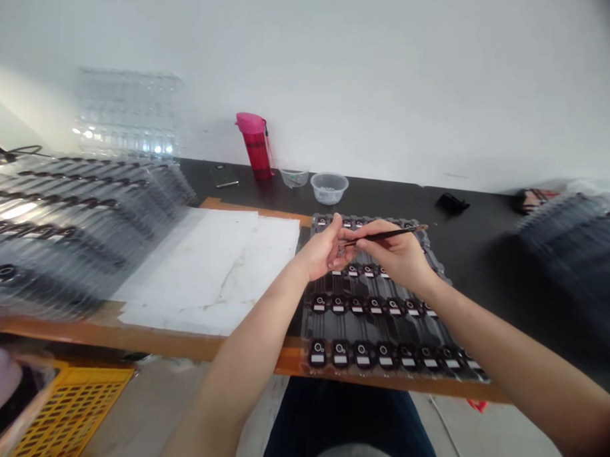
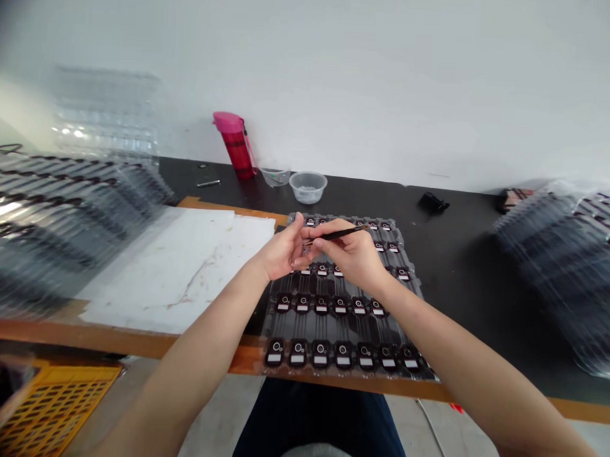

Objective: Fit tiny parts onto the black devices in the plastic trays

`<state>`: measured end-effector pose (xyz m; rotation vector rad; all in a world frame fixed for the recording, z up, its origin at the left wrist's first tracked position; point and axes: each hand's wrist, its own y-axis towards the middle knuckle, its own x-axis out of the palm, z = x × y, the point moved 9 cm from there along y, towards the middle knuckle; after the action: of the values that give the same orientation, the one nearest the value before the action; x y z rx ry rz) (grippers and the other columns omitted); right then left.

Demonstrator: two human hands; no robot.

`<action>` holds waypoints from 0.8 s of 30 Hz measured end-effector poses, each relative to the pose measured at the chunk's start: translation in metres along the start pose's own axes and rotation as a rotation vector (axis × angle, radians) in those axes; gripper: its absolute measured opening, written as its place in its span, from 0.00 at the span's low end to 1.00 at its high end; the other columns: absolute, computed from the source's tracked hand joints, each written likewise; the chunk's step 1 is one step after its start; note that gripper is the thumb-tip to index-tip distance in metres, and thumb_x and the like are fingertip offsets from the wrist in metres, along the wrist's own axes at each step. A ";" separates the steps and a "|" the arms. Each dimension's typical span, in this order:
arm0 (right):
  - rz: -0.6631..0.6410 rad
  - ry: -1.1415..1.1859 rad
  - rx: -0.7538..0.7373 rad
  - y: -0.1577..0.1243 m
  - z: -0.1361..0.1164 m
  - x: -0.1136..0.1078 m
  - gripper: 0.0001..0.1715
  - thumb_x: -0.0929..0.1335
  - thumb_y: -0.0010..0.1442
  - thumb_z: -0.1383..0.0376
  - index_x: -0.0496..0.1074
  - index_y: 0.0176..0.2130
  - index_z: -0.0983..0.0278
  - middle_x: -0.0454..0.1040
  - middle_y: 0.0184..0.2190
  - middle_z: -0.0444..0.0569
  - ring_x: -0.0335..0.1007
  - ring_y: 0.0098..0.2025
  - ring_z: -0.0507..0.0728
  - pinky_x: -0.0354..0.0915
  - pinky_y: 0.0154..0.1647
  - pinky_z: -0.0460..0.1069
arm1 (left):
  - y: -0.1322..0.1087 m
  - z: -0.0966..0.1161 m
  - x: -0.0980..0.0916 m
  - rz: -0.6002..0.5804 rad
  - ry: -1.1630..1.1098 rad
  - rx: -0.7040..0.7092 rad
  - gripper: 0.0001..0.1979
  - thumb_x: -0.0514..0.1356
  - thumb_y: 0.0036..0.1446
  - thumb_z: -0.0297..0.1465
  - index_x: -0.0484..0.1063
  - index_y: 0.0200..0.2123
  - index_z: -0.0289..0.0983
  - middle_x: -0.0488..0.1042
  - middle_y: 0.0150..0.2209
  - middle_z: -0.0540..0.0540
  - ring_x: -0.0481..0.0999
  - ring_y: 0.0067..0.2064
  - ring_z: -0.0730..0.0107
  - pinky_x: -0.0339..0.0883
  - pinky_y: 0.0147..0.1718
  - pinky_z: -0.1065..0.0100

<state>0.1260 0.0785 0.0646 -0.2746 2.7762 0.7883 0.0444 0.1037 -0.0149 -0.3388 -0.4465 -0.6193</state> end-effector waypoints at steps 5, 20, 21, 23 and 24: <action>-0.033 0.033 -0.012 -0.001 -0.001 0.004 0.08 0.70 0.57 0.62 0.74 0.37 0.63 0.76 0.37 0.49 0.73 0.38 0.53 0.72 0.39 0.49 | 0.000 0.000 0.001 -0.003 -0.001 -0.003 0.30 0.40 0.57 0.56 0.66 0.31 0.36 0.64 0.19 0.49 0.53 0.13 0.83 0.41 0.13 0.76; 0.006 0.016 0.028 -0.004 -0.004 -0.003 0.08 0.70 0.55 0.62 0.75 0.36 0.63 0.76 0.37 0.48 0.73 0.37 0.54 0.72 0.41 0.50 | -0.004 0.011 -0.009 0.101 0.098 0.040 0.31 0.43 0.56 0.57 0.68 0.34 0.36 0.63 0.20 0.50 0.54 0.15 0.81 0.41 0.14 0.75; 0.019 0.030 0.056 -0.004 -0.002 -0.005 0.08 0.71 0.55 0.62 0.75 0.36 0.63 0.76 0.36 0.48 0.73 0.36 0.53 0.72 0.39 0.50 | -0.006 0.017 -0.017 0.174 0.153 0.071 0.29 0.45 0.56 0.56 0.68 0.33 0.36 0.63 0.19 0.51 0.54 0.15 0.81 0.41 0.14 0.75; 0.028 0.061 0.114 -0.006 0.003 -0.004 0.09 0.71 0.53 0.61 0.75 0.35 0.63 0.76 0.34 0.47 0.72 0.32 0.52 0.72 0.36 0.50 | -0.015 0.035 -0.035 0.366 0.293 0.156 0.24 0.50 0.57 0.52 0.67 0.32 0.36 0.60 0.18 0.53 0.53 0.15 0.82 0.41 0.15 0.75; 0.023 0.080 0.138 -0.006 0.005 -0.001 0.10 0.72 0.53 0.60 0.75 0.35 0.63 0.76 0.34 0.47 0.72 0.31 0.52 0.72 0.36 0.50 | -0.020 0.041 -0.042 0.447 0.369 0.181 0.20 0.53 0.57 0.49 0.67 0.31 0.36 0.59 0.17 0.54 0.52 0.15 0.82 0.40 0.15 0.75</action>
<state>0.1295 0.0764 0.0578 -0.2537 2.8968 0.5996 -0.0110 0.1260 0.0029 -0.1373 -0.0630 -0.1932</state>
